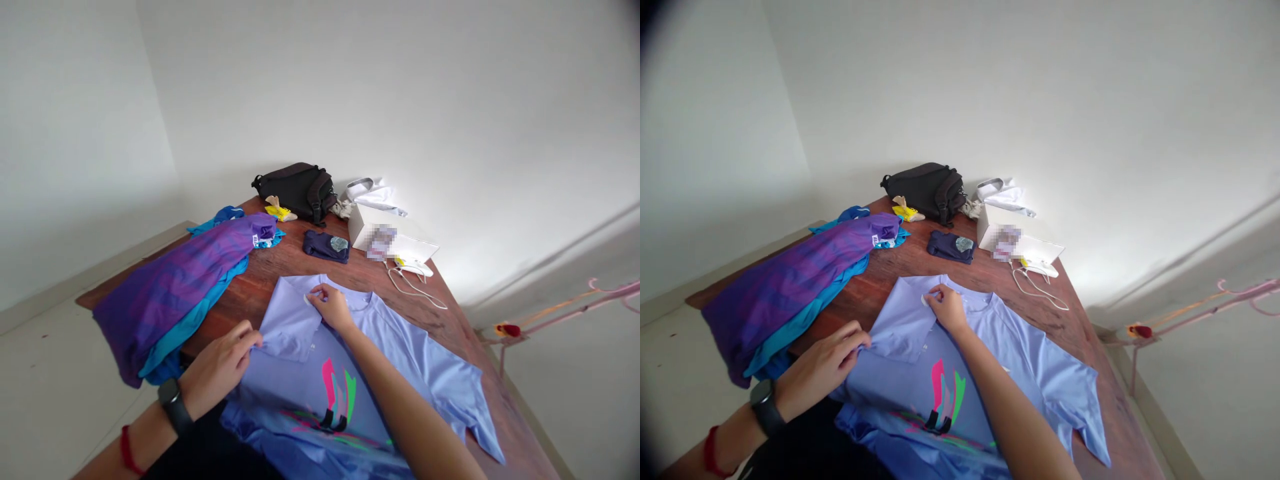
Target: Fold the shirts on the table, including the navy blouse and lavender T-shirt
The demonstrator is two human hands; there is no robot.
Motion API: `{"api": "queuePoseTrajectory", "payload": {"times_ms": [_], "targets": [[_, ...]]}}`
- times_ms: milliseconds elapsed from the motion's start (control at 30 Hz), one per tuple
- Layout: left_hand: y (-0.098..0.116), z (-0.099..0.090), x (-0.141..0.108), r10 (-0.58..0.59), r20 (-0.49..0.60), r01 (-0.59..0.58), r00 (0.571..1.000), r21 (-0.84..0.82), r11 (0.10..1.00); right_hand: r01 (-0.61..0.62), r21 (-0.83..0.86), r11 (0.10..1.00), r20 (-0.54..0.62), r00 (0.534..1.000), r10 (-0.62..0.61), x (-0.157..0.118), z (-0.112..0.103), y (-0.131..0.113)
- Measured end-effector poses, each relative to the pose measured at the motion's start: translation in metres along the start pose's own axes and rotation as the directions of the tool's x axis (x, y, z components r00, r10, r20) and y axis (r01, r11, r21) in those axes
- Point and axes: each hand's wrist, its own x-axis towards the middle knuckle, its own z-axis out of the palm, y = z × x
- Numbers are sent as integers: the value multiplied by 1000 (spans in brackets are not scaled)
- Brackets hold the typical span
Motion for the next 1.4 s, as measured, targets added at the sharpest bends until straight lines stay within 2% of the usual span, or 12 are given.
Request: {"api": "queuePoseTrajectory", "payload": {"times_ms": [200,367,500,633,833,900,967,1067,1133,1200,1333,1400], "targets": [[-4,-24,-3,53,56,-53,997,-5,999,67,67,996,49,996,-70,-2,-3,3],[5,-36,13,125,60,-125,990,4,992,78,108,991,26,996,-81,-1,-3,6],[2,-39,42,154,45,-152,987,-42,987,106,107,989,12,994,-107,-2,-1,7],[-14,-34,85,174,55,-170,983,-73,983,87,102,991,53,994,-93,-3,-6,5],[-31,-15,137,273,118,-271,955,-34,962,73,58,996,270,959,-86,2,-21,-2],[-26,-11,149,318,184,-318,930,-33,948,67,83,994,294,952,-89,3,-23,-6],[-17,-9,159,365,243,-363,899,-54,930,78,135,988,258,960,-111,1,-24,-11],[4,-11,173,387,306,-379,870,-87,921,148,274,950,138,972,-192,-9,-30,-21],[18,-15,182,380,363,-366,851,-109,924,175,373,911,39,978,-204,-20,-40,-28],[30,-19,190,393,453,-360,800,-160,919,162,485,859,-51,986,-158,-34,-56,-34],[45,-21,205,441,611,-342,657,-280,897,111,686,719,-162,987,3,-69,-93,-34],[51,-19,209,469,615,-357,634,-304,883,93,748,657,-188,979,75,-90,-111,-29]]}}
